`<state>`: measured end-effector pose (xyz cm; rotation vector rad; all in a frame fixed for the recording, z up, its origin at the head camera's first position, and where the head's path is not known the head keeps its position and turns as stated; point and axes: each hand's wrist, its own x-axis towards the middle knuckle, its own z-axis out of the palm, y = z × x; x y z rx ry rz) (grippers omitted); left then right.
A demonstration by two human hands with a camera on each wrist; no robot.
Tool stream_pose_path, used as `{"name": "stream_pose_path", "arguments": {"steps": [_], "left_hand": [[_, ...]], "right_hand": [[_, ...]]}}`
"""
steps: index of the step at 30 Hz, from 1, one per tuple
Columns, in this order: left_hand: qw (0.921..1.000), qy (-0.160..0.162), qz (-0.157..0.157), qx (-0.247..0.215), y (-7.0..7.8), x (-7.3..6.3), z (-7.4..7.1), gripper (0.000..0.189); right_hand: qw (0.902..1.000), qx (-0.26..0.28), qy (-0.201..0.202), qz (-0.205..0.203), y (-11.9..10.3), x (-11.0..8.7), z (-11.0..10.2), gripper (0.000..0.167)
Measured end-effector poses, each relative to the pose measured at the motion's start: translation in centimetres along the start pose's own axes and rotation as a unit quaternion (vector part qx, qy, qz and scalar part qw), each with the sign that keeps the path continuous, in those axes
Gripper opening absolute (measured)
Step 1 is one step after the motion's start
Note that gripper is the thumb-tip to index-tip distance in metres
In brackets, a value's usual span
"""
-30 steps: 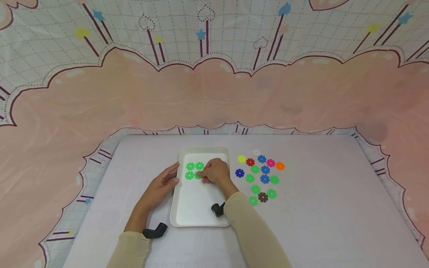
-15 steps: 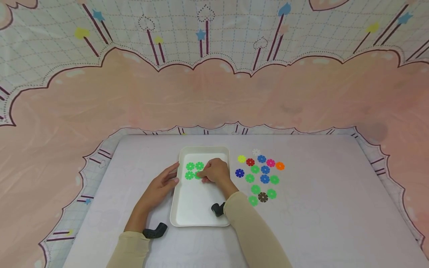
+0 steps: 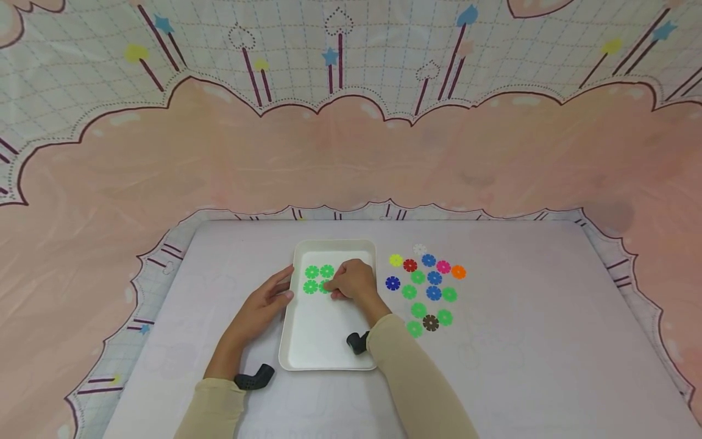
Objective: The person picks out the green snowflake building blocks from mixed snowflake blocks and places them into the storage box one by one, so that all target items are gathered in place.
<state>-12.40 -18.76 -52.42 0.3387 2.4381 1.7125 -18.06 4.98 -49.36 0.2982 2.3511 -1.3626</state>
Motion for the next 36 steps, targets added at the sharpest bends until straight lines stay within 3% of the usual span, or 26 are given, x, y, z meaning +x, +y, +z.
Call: {"name": "stream_pose_path", "arguments": {"steps": [13, 25, 36], "left_hand": [[0.9998, -0.01, 0.008, -0.018, 0.1, 0.2, 0.3, 0.061], [0.9997, -0.01, 0.01, -0.02, -0.1, 0.2, 0.1, 0.061], [0.9998, -0.007, 0.008, -0.015, -0.1, 0.1, -0.1, 0.061]], "right_hand": [[0.9977, 0.061, -0.028, 0.013, 0.5, 0.2, -0.9, 0.026], [0.9948, 0.068, -0.062, -0.045, -1.7, -1.6, -3.2, 0.027], [0.9895, 0.054, -0.073, -0.113, -1.2, -3.0, -6.4, 0.024]]}}
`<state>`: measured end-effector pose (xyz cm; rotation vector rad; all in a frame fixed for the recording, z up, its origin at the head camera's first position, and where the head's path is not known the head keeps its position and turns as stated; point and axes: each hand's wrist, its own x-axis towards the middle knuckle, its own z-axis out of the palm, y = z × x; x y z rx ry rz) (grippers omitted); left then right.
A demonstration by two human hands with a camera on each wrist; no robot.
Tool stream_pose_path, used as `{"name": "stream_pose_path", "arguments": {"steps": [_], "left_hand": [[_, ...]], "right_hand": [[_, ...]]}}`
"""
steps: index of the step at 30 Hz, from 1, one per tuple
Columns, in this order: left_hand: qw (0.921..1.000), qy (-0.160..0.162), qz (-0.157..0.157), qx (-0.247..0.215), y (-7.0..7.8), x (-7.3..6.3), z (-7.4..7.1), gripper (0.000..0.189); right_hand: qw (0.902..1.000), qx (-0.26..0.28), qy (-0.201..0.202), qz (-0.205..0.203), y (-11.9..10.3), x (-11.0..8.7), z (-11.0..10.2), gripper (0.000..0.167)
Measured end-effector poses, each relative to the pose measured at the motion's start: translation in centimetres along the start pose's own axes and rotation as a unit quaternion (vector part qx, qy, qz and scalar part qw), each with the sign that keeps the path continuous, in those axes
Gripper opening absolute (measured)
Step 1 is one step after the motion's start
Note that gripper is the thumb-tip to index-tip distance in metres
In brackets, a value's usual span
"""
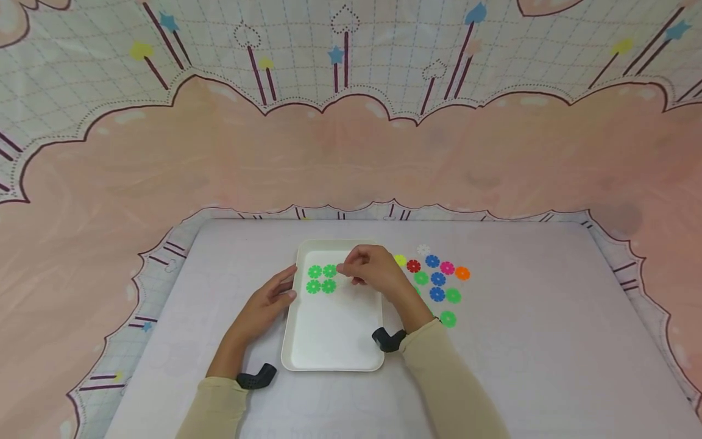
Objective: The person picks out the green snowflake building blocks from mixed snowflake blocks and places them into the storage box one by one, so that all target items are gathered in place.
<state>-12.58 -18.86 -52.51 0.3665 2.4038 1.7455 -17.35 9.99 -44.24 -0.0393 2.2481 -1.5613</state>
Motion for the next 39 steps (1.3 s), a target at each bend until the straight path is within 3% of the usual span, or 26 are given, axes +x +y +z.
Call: {"name": "stream_pose_path", "arguments": {"steps": [15, 25, 31, 39], "left_hand": [[1.0, 0.003, 0.002, 0.001, 0.2, 0.0, 0.0, 0.061], [1.0, 0.005, -0.005, 0.007, 0.2, 0.0, 0.1, 0.061], [0.9999, 0.004, -0.006, 0.012, 0.1, 0.0, 0.1, 0.061], [0.9999, 0.006, -0.005, 0.012, 0.1, -0.1, 0.1, 0.061]], "right_hand": [[0.9933, -0.109, -0.016, -0.036, 1.9, -3.5, -6.5, 0.027], [0.98, -0.189, -0.004, -0.061, 4.2, -6.2, -10.5, 0.034], [0.9747, -0.218, 0.022, -0.046, 6.2, -7.3, -12.5, 0.037], [0.9658, -0.253, 0.055, 0.004, 8.8, -7.5, -14.0, 0.041]]}}
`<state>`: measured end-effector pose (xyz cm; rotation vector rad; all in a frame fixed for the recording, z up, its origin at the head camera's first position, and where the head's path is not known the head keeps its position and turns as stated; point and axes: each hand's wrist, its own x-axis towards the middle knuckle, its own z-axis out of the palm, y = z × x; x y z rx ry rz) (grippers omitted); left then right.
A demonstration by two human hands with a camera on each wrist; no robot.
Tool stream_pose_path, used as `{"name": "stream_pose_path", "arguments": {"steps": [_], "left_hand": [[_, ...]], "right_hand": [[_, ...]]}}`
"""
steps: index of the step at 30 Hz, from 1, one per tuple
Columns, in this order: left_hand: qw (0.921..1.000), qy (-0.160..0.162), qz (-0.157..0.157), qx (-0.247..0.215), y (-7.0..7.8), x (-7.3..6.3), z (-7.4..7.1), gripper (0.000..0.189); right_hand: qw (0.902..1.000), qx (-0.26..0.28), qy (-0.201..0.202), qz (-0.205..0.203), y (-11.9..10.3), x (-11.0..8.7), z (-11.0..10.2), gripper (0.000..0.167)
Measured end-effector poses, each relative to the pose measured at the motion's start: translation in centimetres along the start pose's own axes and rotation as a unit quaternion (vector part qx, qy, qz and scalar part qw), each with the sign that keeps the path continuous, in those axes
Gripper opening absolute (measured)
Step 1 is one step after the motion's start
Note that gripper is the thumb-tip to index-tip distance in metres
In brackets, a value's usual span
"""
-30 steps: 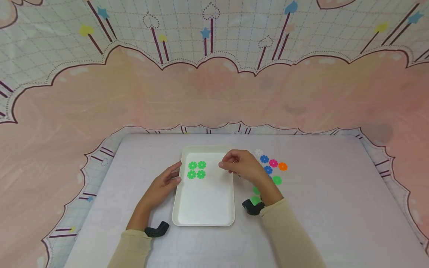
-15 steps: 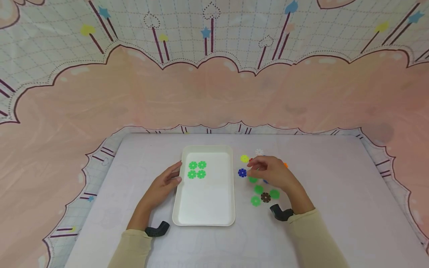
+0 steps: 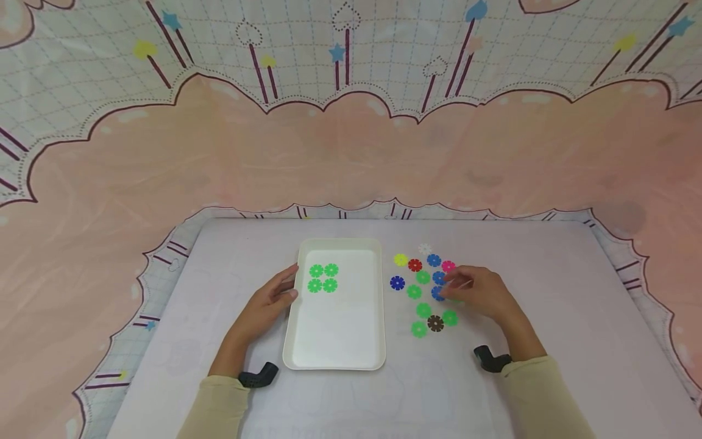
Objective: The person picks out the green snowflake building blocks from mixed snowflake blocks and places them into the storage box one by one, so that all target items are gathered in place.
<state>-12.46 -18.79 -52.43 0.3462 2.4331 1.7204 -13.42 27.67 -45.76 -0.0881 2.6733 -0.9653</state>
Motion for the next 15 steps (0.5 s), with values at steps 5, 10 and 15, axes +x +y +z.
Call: {"name": "stream_pose_path", "arguments": {"steps": [5, 10, 15], "left_hand": [[1.0, 0.002, -0.007, -0.002, 0.0, 0.0, 0.0, 0.061], [0.9999, 0.004, -0.01, -0.003, -0.1, -0.1, 0.0, 0.061], [1.0, 0.003, -0.007, -0.004, -0.2, -0.1, 0.0, 0.06]], "right_hand": [[0.9998, -0.012, 0.009, 0.011, 1.5, 0.1, 0.2, 0.039], [0.9995, -0.017, 0.008, 0.024, 2.5, 0.2, 0.3, 0.044], [0.9991, -0.014, -0.001, 0.039, 2.9, 0.4, 0.3, 0.049]]}}
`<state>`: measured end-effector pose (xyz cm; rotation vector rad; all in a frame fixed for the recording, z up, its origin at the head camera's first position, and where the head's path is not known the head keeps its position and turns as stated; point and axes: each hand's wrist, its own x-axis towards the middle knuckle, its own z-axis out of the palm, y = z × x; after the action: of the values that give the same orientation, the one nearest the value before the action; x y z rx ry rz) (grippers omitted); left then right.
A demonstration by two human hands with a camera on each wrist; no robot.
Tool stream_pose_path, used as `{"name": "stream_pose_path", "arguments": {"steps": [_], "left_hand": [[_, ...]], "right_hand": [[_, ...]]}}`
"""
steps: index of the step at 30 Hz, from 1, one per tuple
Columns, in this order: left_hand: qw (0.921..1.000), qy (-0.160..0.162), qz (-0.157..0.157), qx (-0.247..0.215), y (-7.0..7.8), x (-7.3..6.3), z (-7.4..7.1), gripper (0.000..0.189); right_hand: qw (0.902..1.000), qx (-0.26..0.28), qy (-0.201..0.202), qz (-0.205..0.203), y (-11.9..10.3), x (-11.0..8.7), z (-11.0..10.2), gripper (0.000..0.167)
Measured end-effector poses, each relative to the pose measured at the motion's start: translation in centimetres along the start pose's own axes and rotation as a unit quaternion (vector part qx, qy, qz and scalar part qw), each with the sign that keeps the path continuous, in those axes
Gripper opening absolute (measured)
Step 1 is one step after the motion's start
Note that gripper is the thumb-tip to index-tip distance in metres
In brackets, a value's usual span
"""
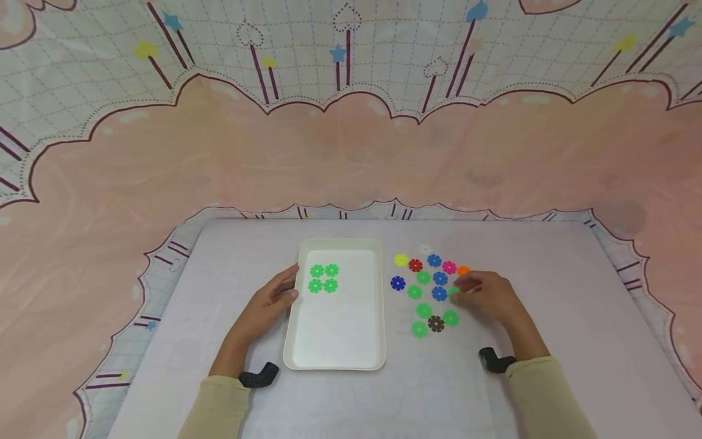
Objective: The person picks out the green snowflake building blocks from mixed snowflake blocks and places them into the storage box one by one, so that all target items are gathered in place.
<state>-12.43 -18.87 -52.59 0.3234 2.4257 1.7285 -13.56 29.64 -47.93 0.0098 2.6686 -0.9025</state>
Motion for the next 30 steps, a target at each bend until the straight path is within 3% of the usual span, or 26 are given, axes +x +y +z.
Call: {"name": "stream_pose_path", "arguments": {"steps": [15, 30], "left_hand": [[1.0, 0.001, -0.005, 0.004, 0.21, 0.12, 0.06, 0.06], [0.9998, 0.003, -0.017, 0.013, 0.03, 0.09, 0.06, 0.061]], "right_hand": [[0.9991, 0.02, -0.022, 0.031, 0.3, 0.36, -0.07, 0.049], [0.9998, 0.003, -0.01, 0.015, 0.07, 0.9, 0.35, 0.038]]}}
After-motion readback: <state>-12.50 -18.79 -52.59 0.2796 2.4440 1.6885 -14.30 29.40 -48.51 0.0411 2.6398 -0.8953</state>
